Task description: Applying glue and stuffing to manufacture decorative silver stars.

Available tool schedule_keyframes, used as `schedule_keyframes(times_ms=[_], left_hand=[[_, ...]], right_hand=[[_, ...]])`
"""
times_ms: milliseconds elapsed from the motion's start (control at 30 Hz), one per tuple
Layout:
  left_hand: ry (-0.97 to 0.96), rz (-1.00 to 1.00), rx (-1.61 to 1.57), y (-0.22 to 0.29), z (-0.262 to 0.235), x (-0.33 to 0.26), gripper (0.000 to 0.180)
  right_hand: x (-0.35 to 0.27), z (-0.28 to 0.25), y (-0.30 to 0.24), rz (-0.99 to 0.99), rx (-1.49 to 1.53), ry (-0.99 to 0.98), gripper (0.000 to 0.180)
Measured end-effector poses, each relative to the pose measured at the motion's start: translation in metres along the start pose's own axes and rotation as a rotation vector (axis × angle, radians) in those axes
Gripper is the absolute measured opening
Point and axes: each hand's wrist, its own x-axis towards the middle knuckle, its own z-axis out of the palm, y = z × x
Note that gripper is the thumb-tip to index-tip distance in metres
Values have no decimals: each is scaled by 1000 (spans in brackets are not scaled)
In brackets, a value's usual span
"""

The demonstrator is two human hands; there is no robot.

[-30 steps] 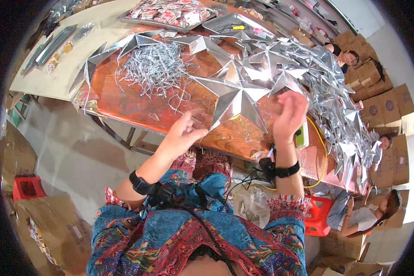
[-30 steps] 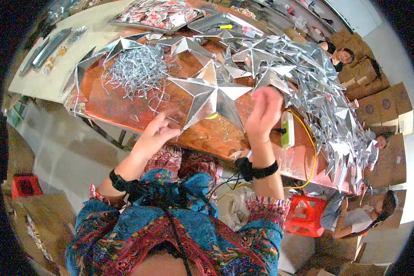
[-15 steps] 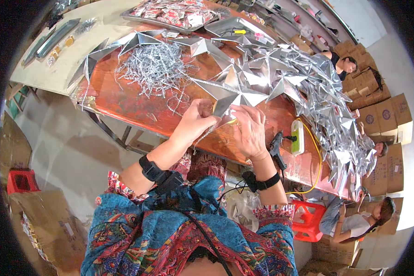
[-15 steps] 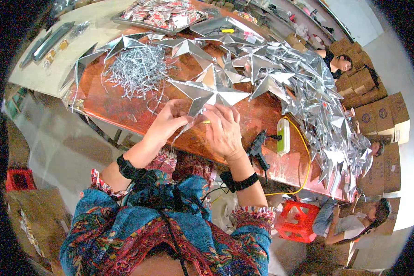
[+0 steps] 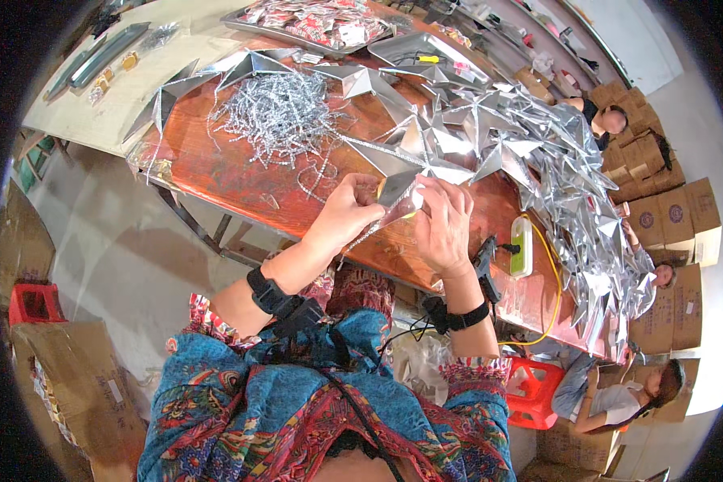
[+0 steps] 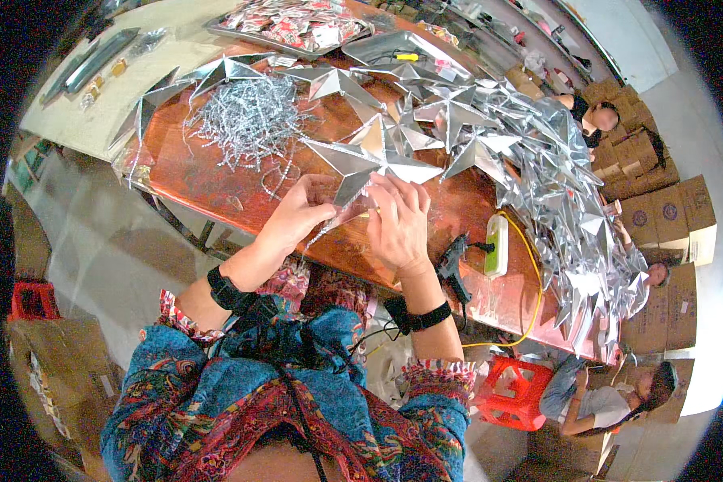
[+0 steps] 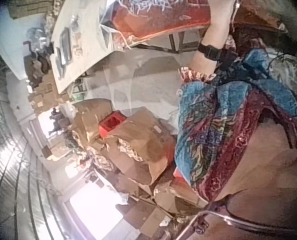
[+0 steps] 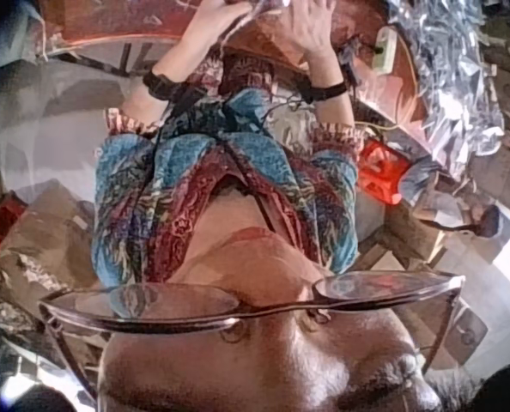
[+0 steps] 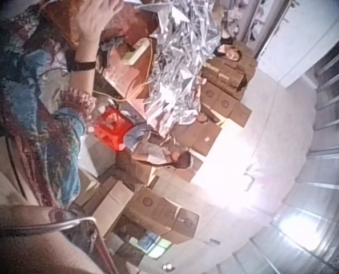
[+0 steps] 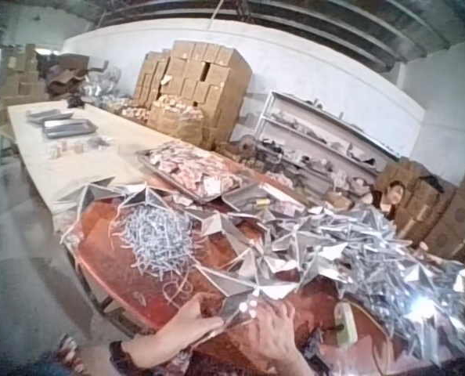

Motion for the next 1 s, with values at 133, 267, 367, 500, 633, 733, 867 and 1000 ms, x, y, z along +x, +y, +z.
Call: schedule_keyframes(times_ms=[133,267,367,500,633,733,867,1000], left_hand=[[11,5,-4,-1,1,1,51],[-26,-30,28,7,1,-4,47],[-59,-112,45,15,-1,-9,43],[-55,-117,-54,18,-2,-16,37],[-37,-186,-44,18,-8,-22,32],[-88,-155,-54,18,-12,-24,29],[-73,-185,-82,21,-15,-28,28],[-68,-222,-55,23,-15,-31,26]], right_hand=[[1,3,3,32,8,6,37],[-1,1,1,43,6,-9,36],[-6,-2,-7,46,47,21,36],[-11,1,-19,-41,91,-6,37],[-13,2,-23,-50,144,63,40],[-14,4,-26,-67,162,-5,40],[-17,4,-30,-59,197,54,39],[-20,4,-35,-57,216,26,40]])
